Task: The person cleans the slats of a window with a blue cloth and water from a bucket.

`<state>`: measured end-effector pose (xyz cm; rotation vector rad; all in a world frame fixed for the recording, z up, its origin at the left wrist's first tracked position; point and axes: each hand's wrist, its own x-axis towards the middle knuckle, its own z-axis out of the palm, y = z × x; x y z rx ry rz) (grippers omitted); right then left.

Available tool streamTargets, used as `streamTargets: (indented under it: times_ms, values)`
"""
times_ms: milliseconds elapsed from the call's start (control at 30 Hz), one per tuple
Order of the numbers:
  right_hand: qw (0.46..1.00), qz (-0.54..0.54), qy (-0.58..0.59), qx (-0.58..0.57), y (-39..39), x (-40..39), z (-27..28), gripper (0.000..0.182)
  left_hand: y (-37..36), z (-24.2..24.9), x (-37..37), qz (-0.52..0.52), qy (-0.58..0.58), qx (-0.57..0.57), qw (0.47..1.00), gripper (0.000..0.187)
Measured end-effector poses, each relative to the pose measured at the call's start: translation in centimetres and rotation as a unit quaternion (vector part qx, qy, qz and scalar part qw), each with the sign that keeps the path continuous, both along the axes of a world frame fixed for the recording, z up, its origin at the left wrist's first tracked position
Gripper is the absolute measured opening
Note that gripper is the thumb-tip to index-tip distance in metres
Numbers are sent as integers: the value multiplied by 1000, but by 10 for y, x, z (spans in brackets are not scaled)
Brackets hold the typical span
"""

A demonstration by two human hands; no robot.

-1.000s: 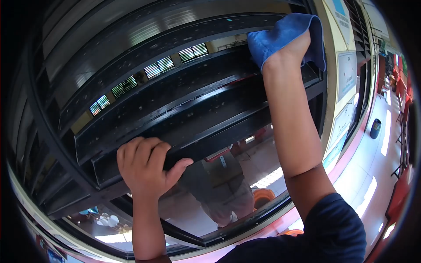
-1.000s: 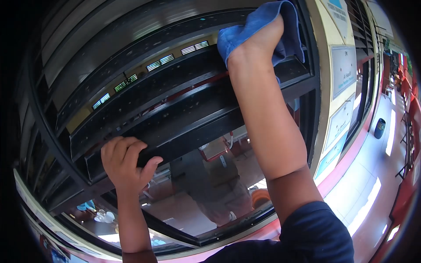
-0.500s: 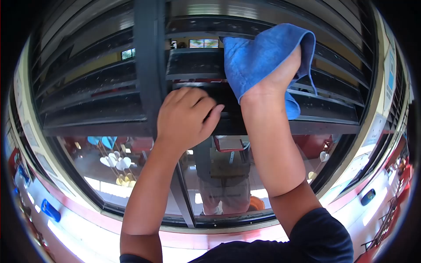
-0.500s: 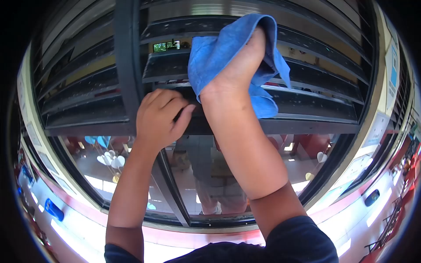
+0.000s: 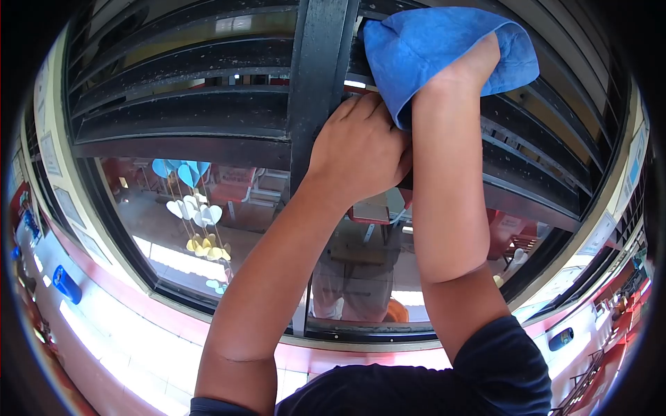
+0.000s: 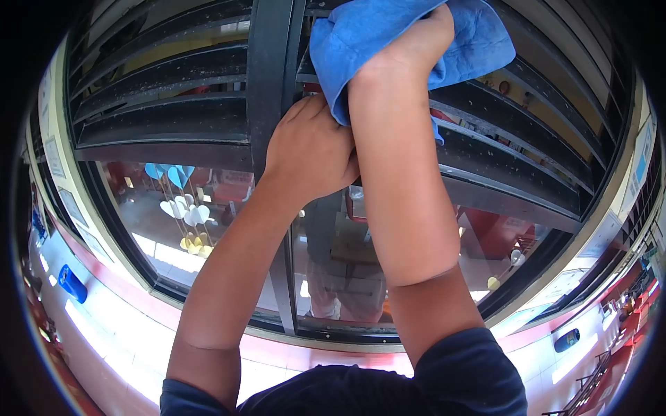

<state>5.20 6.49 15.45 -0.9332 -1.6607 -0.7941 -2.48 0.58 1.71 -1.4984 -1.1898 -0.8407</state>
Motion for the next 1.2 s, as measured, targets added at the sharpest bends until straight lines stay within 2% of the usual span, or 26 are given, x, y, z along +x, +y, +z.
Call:
streamTargets:
  times_ms: [67, 267, 300, 333, 367, 400, 433, 467, 533, 567, 600, 667, 733, 767, 800, 867, 933, 1000, 1033, 1133, 1200]
  values:
    - [984, -174, -43, 16, -17, -9, -5, 51, 3, -3, -1, -20, -6, 23, 1000, 21]
    - [983, -162, -78, -38, -56, 4, -3, 52, 5, -4, -5, -50, -11, 45, 998, 18]
    - [990, -114, -58, -55, -62, 6, -7, 53, 7, -6, -6, -59, -13, 59, 996, 19]
    - [991, 82, 4, -102, -63, 0, -9, 51, 7, -7, -8, -68, -16, 73, 995, 19]
    - [948, 274, 64, -146, -62, -7, -10, 50, 6, -8, -11, -56, -41, 22, 997, 23]
    - [863, 453, 120, -187, -58, -16, -10, 48, 6, -10, -12, -49, -36, 15, 998, 22]
    - [740, 611, 171, -221, -52, -23, -10, 47, 6, -9, -11, -43, -29, 9, 999, 22]
    - [586, 741, 217, -248, -44, -29, -10, 46, 7, -8, -9, -39, -21, 3, 999, 21]
    - [217, 893, 287, -270, -25, -27, -12, 43, 9, -9, -7, -19, -23, 10, 1000, 21]
    - [207, 890, 280, -294, -21, -25, -21, 37, 7, -7, -5, -19, -34, 0, 999, 22]
    - [166, 902, 227, -328, -2, -16, -14, 37, 6, -6, -2, -22, -45, -12, 999, 22]
    - [127, 914, 178, -341, 2, 5, -15, 35, 4, -3, 3, -23, -26, 34, 999, 19]
    - [95, 919, 131, -359, 51, 39, -21, 45, 4, -3, 3, -24, -22, 84, 996, 17]
    - [72, 920, 102, -372, 48, 43, -21, 51, 5, -4, 2, -56, -20, 100, 993, 16]
    - [-37, 923, 28, -382, 44, 41, -34, 50, 6, -5, 0, -63, -23, 95, 993, 16]
    - [-40, 913, 103, -393, 30, 46, -36, 48, 4, -5, 0, -72, -27, 84, 994, 15]
    - [-16, 917, 143, -373, 23, 38, -37, 48, 3, -5, -2, -77, -41, 63, 994, 13]
    - [-25, 919, 124, -373, 17, 31, -39, 48, 3, -5, -4, -78, -49, 53, 994, 12]
    - [-50, 921, 88, -377, 16, 31, -41, 48, 1, -6, -5, -95, -49, 59, 993, 12]
    - [-53, 923, 40, -380, 24, 47, -44, 52, -2, -7, -4, -97, -46, 48, 993, 13]
    - [-37, 926, 60, -370, 33, 59, -45, 56, 3, -7, -5, -96, -28, 90, 991, 14]
